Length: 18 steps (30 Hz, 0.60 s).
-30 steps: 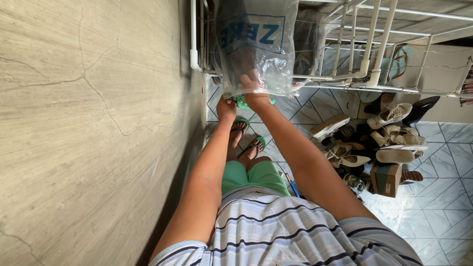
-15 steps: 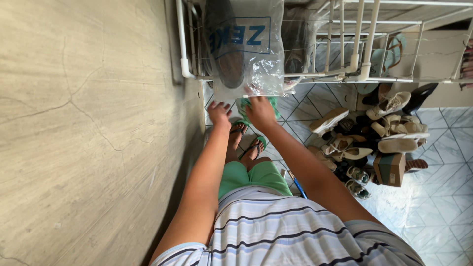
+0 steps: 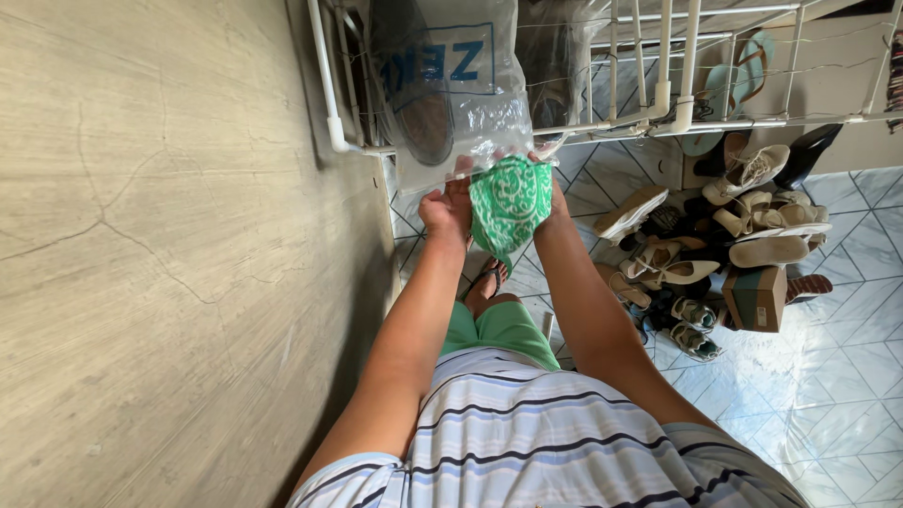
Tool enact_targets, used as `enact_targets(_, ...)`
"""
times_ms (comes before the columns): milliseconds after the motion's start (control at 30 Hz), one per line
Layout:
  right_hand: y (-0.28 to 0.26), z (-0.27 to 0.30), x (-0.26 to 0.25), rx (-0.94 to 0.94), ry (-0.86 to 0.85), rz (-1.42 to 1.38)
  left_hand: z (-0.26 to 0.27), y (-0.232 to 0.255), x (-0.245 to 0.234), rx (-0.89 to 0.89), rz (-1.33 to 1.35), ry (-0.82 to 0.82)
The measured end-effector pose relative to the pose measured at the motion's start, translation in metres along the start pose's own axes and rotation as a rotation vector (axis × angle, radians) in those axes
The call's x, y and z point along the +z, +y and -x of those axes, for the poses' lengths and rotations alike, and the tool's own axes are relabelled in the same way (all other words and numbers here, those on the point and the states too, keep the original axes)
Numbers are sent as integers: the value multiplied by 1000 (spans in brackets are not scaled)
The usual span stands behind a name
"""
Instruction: The person wipes a pair of black shoes with a green cloth. They place the shoes into a plastic bag and then remove them to continue wiping. The person repeats this process for both shoes.
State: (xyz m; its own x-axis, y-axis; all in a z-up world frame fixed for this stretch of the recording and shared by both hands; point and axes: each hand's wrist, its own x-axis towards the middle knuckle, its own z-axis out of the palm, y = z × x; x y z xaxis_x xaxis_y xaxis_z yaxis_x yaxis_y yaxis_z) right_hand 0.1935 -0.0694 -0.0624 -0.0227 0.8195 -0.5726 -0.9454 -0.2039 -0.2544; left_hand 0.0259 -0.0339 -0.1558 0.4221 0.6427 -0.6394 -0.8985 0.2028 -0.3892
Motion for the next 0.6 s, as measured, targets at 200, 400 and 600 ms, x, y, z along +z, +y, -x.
enact_targets(200, 0, -7, -9, -83, 138, -11, -42, 32, 4, -59, -46, -30)
enact_targets(400, 2, -21, -40, 59, 383, -63, -13, 26, 38, 22, 150, 174)
enact_targets(600, 2, -1, -58, -16, 380, -91, 6, 17, 38, 113, -275, 161)
